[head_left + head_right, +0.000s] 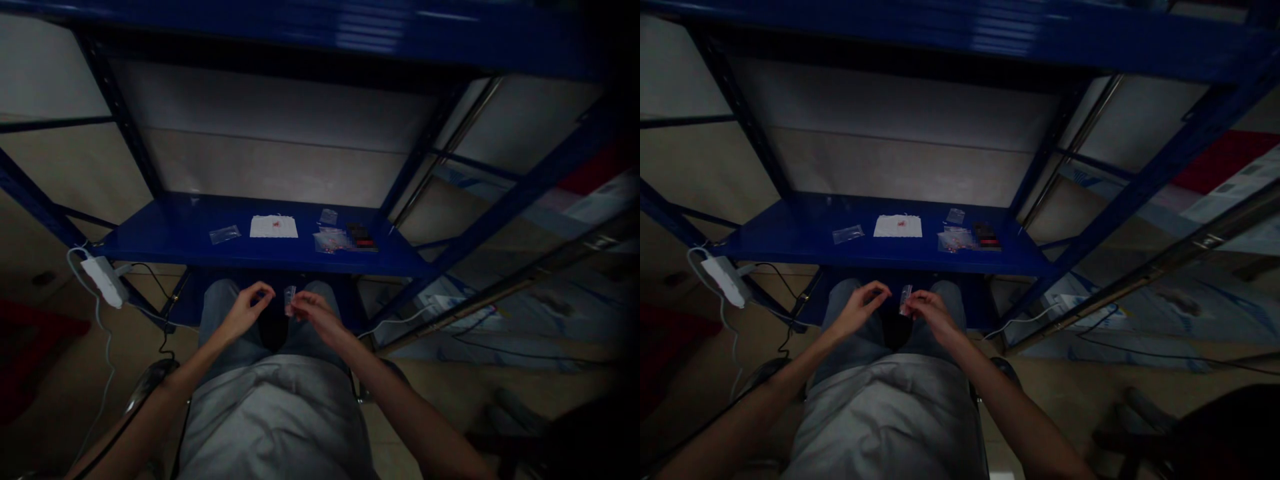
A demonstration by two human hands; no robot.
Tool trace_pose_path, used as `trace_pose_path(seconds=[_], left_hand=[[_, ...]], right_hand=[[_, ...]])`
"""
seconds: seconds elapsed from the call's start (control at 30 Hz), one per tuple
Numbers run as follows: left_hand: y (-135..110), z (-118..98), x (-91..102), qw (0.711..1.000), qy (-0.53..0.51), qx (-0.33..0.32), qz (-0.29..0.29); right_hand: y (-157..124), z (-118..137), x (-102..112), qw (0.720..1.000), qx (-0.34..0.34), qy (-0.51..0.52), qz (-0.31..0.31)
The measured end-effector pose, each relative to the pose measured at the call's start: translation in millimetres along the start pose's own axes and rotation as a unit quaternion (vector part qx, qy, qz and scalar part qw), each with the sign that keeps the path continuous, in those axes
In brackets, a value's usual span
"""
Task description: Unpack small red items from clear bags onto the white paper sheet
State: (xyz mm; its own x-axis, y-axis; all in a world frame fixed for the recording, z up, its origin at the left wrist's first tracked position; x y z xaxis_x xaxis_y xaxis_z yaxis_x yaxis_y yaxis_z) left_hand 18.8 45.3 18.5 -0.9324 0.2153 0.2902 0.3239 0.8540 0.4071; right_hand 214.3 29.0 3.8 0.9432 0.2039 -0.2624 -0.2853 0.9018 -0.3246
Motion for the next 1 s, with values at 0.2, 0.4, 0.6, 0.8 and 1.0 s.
trace_pose_path(seconds=[0.2,0.4,0.6,0.8,1.0], left_hand=[[-6,4,-23.5,0.989,-0.092,0.032,0.107],[-7,12,-23.8,0.985,-0.113,0.062,0.115],[-12,18,-26.2,0.982,-0.127,0.089,0.107],[-11,20,-27.4,0.977,-0.157,0.072,0.128],[-10,23,-26.7,0.978,-0.146,0.081,0.125]], right_hand=[[3,-10,-8,0.999,0.014,-0.019,0.040],[6,-18,-10,0.998,0.023,-0.032,0.043],[8,-18,-14,0.992,0.046,-0.097,0.062],[10,-17,-7,0.986,0.063,-0.142,0.055],[11,-11,-6,0.979,0.097,-0.175,0.026]])
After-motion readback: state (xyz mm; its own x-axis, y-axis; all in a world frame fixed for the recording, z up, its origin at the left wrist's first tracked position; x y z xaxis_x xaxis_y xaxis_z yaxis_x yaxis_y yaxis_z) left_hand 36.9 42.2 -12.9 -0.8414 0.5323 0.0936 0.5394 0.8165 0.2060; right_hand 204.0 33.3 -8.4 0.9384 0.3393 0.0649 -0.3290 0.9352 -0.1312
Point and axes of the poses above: each hand's wrist, its own y-axis towards the middle knuckle, its own x-axis out of the back of the hand, z = x × y, the point moved 2 cm from there along y, towards the middle knuckle, and after that the axes turned 9 degrees about -x, right-handed, at the moved point
